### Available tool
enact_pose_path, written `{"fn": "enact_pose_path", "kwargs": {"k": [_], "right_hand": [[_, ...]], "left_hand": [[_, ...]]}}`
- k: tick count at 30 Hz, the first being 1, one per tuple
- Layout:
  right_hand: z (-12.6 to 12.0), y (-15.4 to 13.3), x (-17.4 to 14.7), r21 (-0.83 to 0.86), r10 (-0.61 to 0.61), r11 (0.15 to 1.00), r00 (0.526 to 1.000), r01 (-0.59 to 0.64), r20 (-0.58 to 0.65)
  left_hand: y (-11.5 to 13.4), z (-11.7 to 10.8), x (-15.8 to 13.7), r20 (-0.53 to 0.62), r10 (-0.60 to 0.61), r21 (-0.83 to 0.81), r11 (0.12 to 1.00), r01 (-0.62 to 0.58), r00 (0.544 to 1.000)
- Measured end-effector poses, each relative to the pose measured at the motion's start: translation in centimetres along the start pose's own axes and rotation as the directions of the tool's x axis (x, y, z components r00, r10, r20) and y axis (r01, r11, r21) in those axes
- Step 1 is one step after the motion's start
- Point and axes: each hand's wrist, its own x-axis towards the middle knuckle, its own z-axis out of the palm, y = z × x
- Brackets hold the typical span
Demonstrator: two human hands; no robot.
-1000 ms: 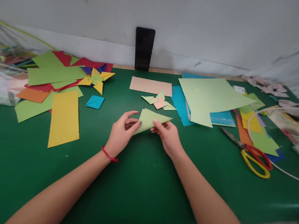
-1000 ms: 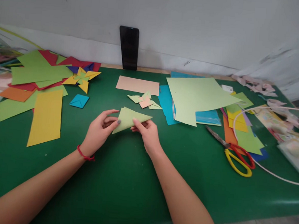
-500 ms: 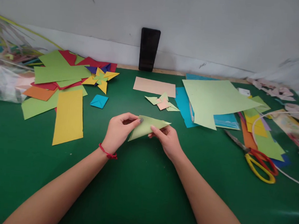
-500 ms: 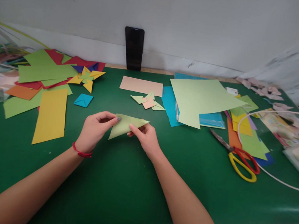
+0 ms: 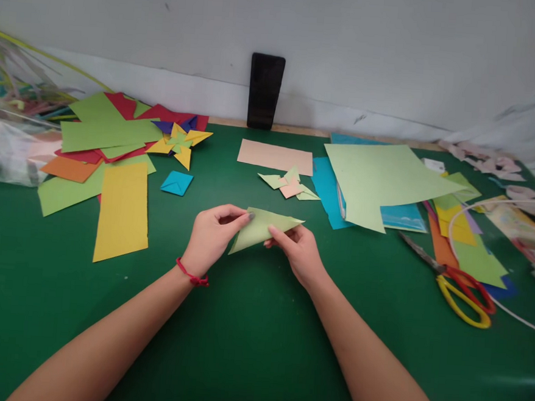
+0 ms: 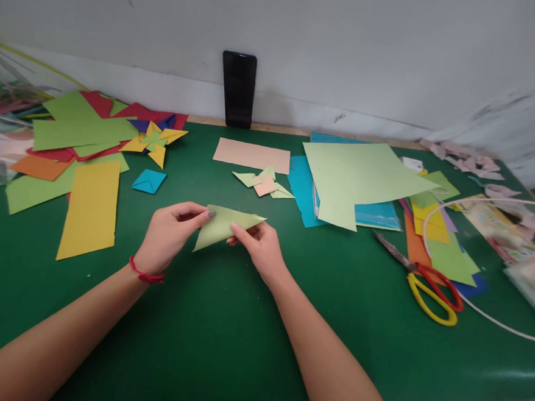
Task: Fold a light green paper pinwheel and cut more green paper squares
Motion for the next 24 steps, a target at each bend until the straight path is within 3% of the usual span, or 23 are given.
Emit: {"fn": "enact_pose_path", "kwargs": {"k": [13,16,18,20,21,24], "right_hand": [[0.0,0.2,0.0,-0.011,0.004,1.000,1.000,-0.004,0.012],[-1.4,-0.9,0.4,-0.046,-0.058,0.997,0.997,0.060,0.043],[-2.9,-2.3,1.3,-0.109,-0.143,0.984,0.990,0.140,-0.017],[-4.3,-4.0,3.0,-0.271,-0.276,0.936,0.946,0.224,-0.169],[-4.7,-4.8,4.1,-0.380,-0.330,0.893,0.926,0.242,-0.184],[-4.7,-6.7,8.9,-0.630,-0.458,0.705,0.887,0.325,-0.054]], "left_hand": [[-0.2,0.0,0.1,0.002,0.001,-0.010,1.000,-0.001,1.000],[-0.9,-0.2,0.4,0.005,-0.002,-0.009,1.000,0.002,1.000],[-1.7,-0.4,1.0,0.016,0.001,-0.014,1.000,-0.001,1.000],[-2.7,-0.4,1.6,0.041,0.013,-0.030,0.999,-0.011,0.999],[-3.2,-0.4,2.0,0.058,0.010,-0.031,0.999,-0.008,0.998],[-4.2,-0.3,2.8,0.060,-0.021,-0.039,0.999,0.023,0.998]]}}
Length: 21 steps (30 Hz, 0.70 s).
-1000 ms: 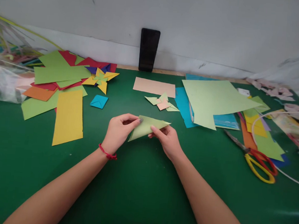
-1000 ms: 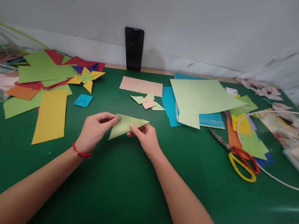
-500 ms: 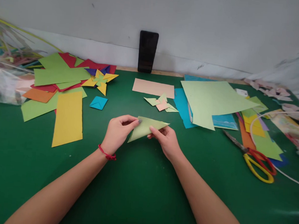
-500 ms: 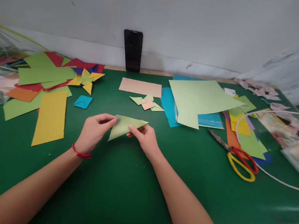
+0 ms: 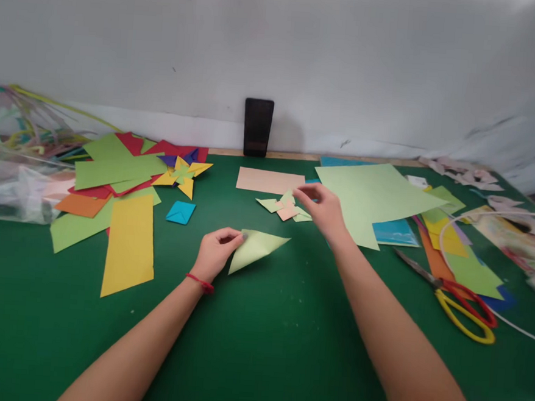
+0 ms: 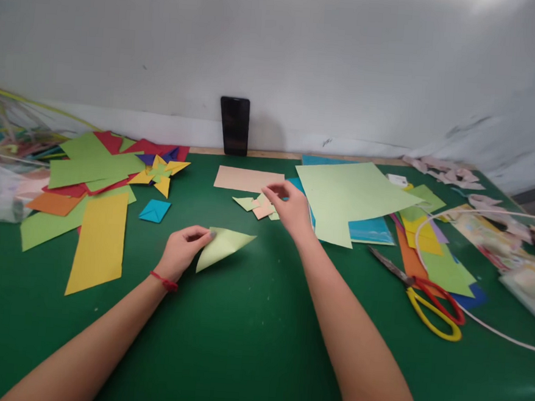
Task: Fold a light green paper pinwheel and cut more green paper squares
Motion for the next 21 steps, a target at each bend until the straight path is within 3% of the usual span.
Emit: {"fn": "enact_pose_path", "kwargs": {"k": [3,5,7,10,12,17,21], "right_hand": [[2.6,0.1,5.1,-0.182,-0.131,0.972,0.985,0.149,0.108],[4.5,0.1,7.9,-0.349,-0.221,0.905,0.970,0.242,0.101],[6.1,0.1,10.0,-0.543,-0.336,0.756,0.929,0.364,0.155],[7.8,0.2,12.3,-0.689,-0.470,0.486,0.825,0.538,0.314],[8.5,0.4,13.4,-0.728,-0.479,0.395,0.802,0.560,0.357],[9.4,0.6,13.6,-0.755,-0.482,0.386,0.814,0.529,0.324],[8.1,-0.7,9.5,-0.741,-0.471,0.471,0.846,0.480,0.249]], "left_hand": [[-0.3,0.1,0.3,0.032,0.008,0.013,1.000,-0.008,0.999],[-0.3,0.1,0.3,0.042,0.003,0.006,1.000,-0.003,0.999],[-0.2,0.1,0.3,0.048,-0.005,-0.002,1.000,0.005,0.999],[-0.2,0.1,0.3,0.053,-0.022,-0.029,0.999,0.024,0.998],[-0.2,0.2,0.4,0.058,-0.032,-0.043,0.998,0.035,0.998],[-0.2,0.2,0.4,0.064,-0.034,-0.051,0.998,0.038,0.997],[-0.3,0.1,0.5,0.054,-0.005,-0.026,1.000,0.007,0.999]]}}
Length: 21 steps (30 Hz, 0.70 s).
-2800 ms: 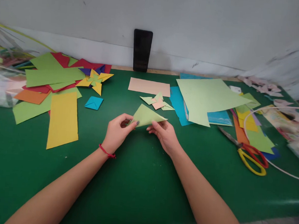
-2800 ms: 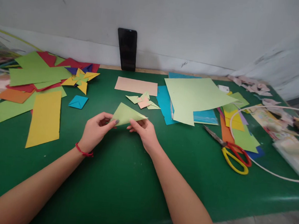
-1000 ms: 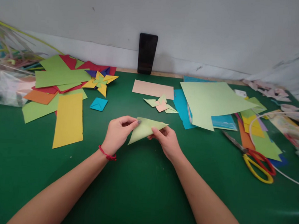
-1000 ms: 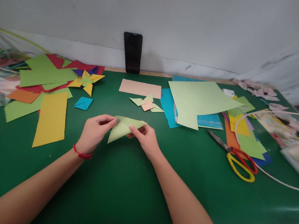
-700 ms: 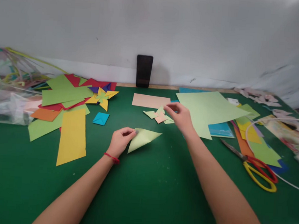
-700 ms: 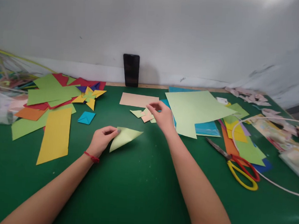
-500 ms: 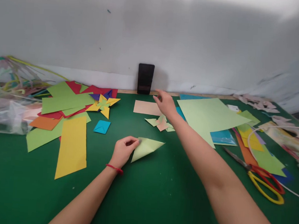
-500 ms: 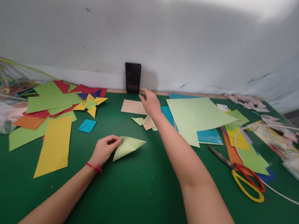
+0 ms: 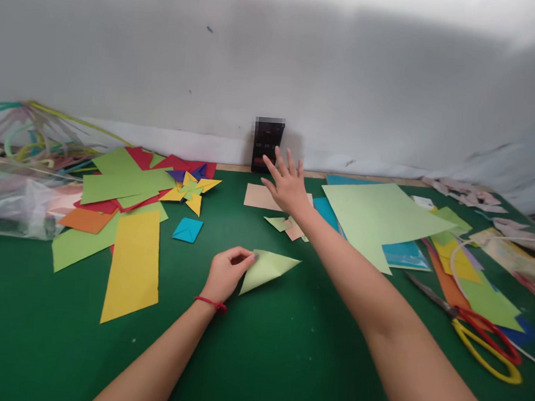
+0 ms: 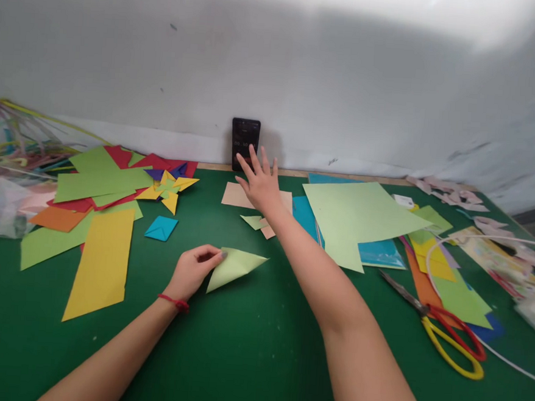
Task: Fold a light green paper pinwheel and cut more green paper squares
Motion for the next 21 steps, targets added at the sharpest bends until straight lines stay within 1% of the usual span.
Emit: {"fn": "enact_pose_path", "kwargs": {"k": [2,4,5,6,7,9,10,12,13,14,16,18,19,21], "right_hand": [[-2.1,-0.8,-2.7,0.086,0.038,0.996,0.999,-0.039,0.012],[-4.2,-1.7,-5.9,0.224,0.099,0.970,0.995,-0.092,-0.021],[-5.2,-2.1,-7.6,0.318,0.154,0.939,0.987,-0.129,-0.055],[-6.0,-2.7,-9.3,0.421,0.236,0.889,0.968,-0.179,-0.086],[-6.7,-3.3,-10.9,0.521,0.341,0.816,0.936,-0.249,-0.086],[-7.6,-4.8,-14.0,0.682,0.537,0.624,0.843,-0.382,-0.018],[-7.8,-5.6,-15.3,0.722,0.606,0.534,0.794,-0.441,0.037],[-8.0,-7.1,-17.3,0.740,0.676,0.399,0.719,-0.541,0.162],[-7.9,-7.7,-17.9,0.744,0.676,0.339,0.699,-0.575,0.233],[-7.7,-8.1,-18.3,0.753,0.658,0.279,0.690,-0.596,0.303],[-7.1,-8.8,-18.4,0.778,0.592,0.142,0.683,-0.612,0.429],[-6.4,-9.1,-18.1,0.792,0.521,0.015,0.681,-0.610,0.514],[-6.1,-9.2,-17.8,0.791,0.497,-0.025,0.679,-0.612,0.541],[-5.5,-9.2,-17.4,0.777,0.472,-0.058,0.668,-0.627,0.575]], "left_hand": [[-0.1,0.0,0.1,-0.011,0.016,0.007,1.000,-0.016,1.000],[-0.2,0.0,0.1,-0.029,0.029,-0.001,1.000,-0.029,0.999],[-0.3,0.0,0.1,-0.039,0.030,-0.011,0.999,-0.031,0.999],[-0.3,0.0,0.1,-0.046,0.032,-0.017,0.999,-0.033,0.998],[-0.4,0.1,0.1,-0.049,0.034,-0.023,0.999,-0.035,0.998],[-0.5,0.1,0.0,-0.047,0.034,-0.034,0.999,-0.035,0.998],[-0.5,0.2,0.0,-0.047,0.035,-0.039,0.999,-0.037,0.998],[-0.6,0.2,-0.1,-0.049,0.039,-0.047,0.998,-0.041,0.998],[-0.6,0.3,-0.1,-0.051,0.041,-0.050,0.998,-0.043,0.998],[-0.6,0.3,-0.1,-0.053,0.042,-0.052,0.998,-0.045,0.998],[-0.6,0.3,-0.2,-0.055,0.044,-0.053,0.997,-0.047,0.998],[-0.5,0.3,-0.2,-0.051,0.046,-0.053,0.997,-0.048,0.998],[-0.5,0.4,-0.2,-0.047,0.046,-0.052,0.997,-0.049,0.998],[-0.4,0.4,-0.3,-0.039,0.044,-0.053,0.998,-0.046,0.998]]}}
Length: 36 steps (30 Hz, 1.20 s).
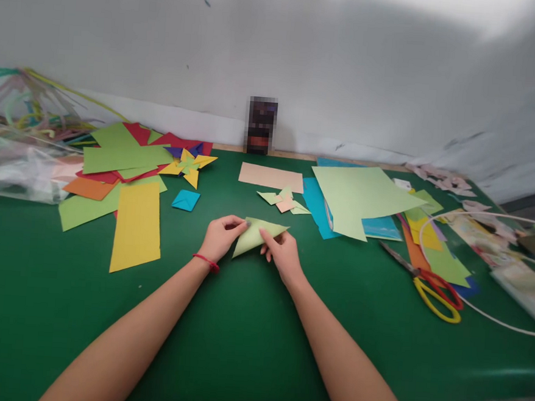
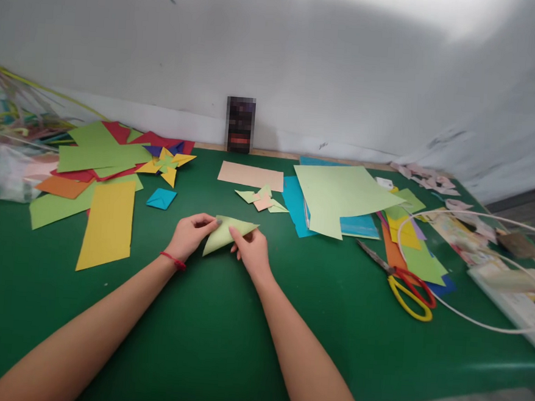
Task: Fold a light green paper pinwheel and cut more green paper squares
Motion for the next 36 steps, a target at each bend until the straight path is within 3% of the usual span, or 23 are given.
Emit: {"fn": "enact_pose_path", "kwargs": {"k": [6,10,15,19,36], "right_hand": [[-0.4,0.0,-0.1,0.089,0.061,0.994,0.998,-0.063,0.027],[-0.8,-0.6,-1.0,0.230,0.112,0.967,0.994,-0.106,-0.014],[-1.0,-2.0,-2.2,0.282,0.054,0.958,0.999,-0.053,0.006],[-1.2,-2.6,-2.7,0.292,0.019,0.956,1.000,-0.023,0.014],[-1.2,-3.5,-3.1,0.230,0.007,0.973,1.000,-0.006,0.000]], "left_hand": [[0.5,0.4,-0.3,0.044,-0.019,0.005,1.000,0.018,0.999],[2.4,0.6,-1.1,0.079,-0.043,0.020,0.999,0.042,0.996],[5.9,0.1,-2.3,0.133,-0.067,0.065,0.996,0.059,0.989],[7.4,-0.2,-3.0,0.146,-0.087,0.055,0.995,0.080,0.985],[8.1,-0.3,-3.5,0.119,-0.091,0.095,0.992,0.080,0.989]]}}
